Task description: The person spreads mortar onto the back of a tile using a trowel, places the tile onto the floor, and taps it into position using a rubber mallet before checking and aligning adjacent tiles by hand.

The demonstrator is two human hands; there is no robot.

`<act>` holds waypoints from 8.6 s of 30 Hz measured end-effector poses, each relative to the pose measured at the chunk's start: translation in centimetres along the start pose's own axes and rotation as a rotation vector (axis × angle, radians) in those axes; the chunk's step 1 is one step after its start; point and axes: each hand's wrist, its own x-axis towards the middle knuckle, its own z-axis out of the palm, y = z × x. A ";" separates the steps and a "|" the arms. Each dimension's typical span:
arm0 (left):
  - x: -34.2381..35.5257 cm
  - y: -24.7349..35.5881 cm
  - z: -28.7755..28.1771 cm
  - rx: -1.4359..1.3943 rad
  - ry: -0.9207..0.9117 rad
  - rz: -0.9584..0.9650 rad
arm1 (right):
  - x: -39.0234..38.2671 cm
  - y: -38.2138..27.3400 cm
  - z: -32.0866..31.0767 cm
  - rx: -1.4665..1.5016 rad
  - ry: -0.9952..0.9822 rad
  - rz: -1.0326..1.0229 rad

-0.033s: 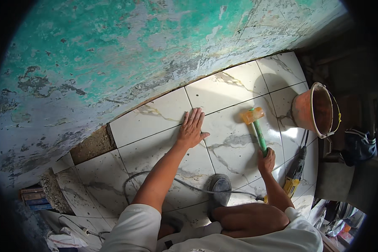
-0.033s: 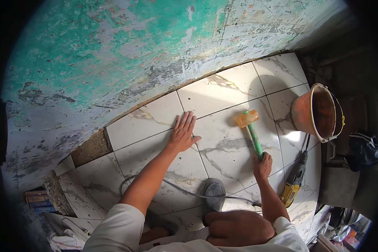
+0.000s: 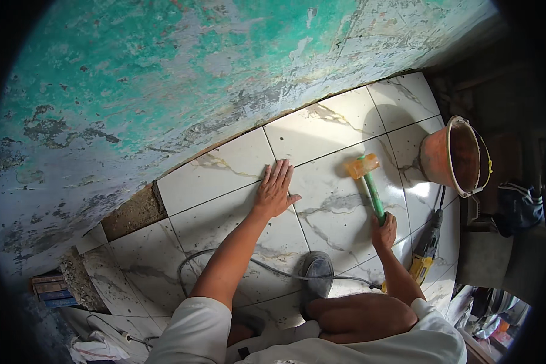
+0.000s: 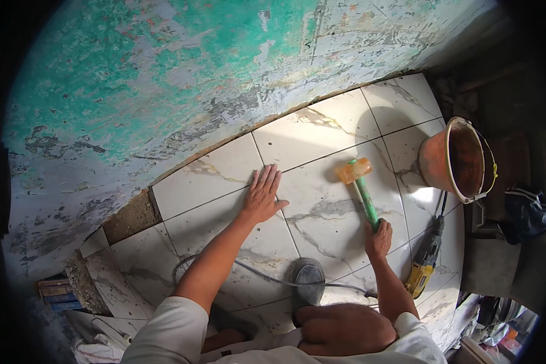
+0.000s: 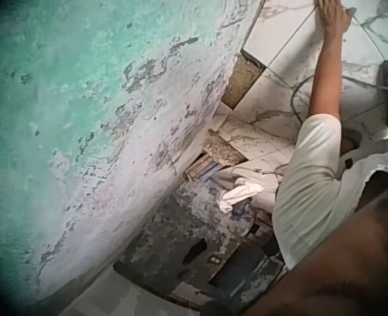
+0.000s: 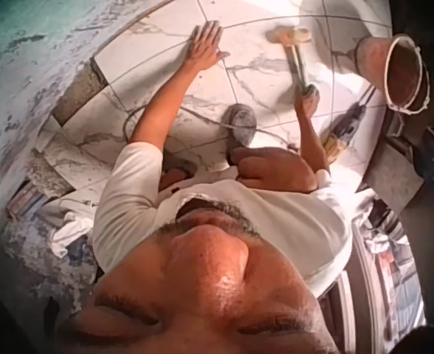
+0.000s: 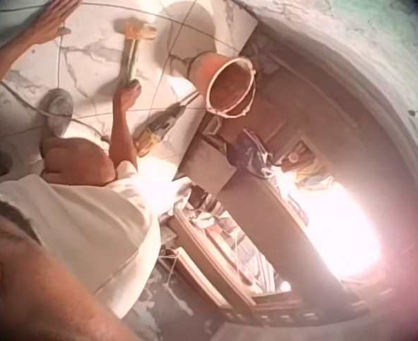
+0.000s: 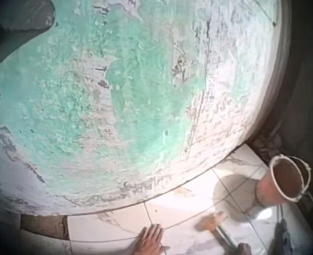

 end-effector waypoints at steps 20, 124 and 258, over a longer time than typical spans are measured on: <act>-8.2 -0.6 -1.4 0.039 -0.085 -0.104 | 0.4 1.3 0.8 -0.017 0.054 0.058; -18.7 -12.7 -1.0 0.062 0.194 -1.364 | 3.6 -19.2 3.1 -0.192 -0.207 -0.867; -20.3 -12.6 -4.9 0.135 -0.174 -1.335 | 4.6 -20.3 -3.3 0.384 0.016 -0.503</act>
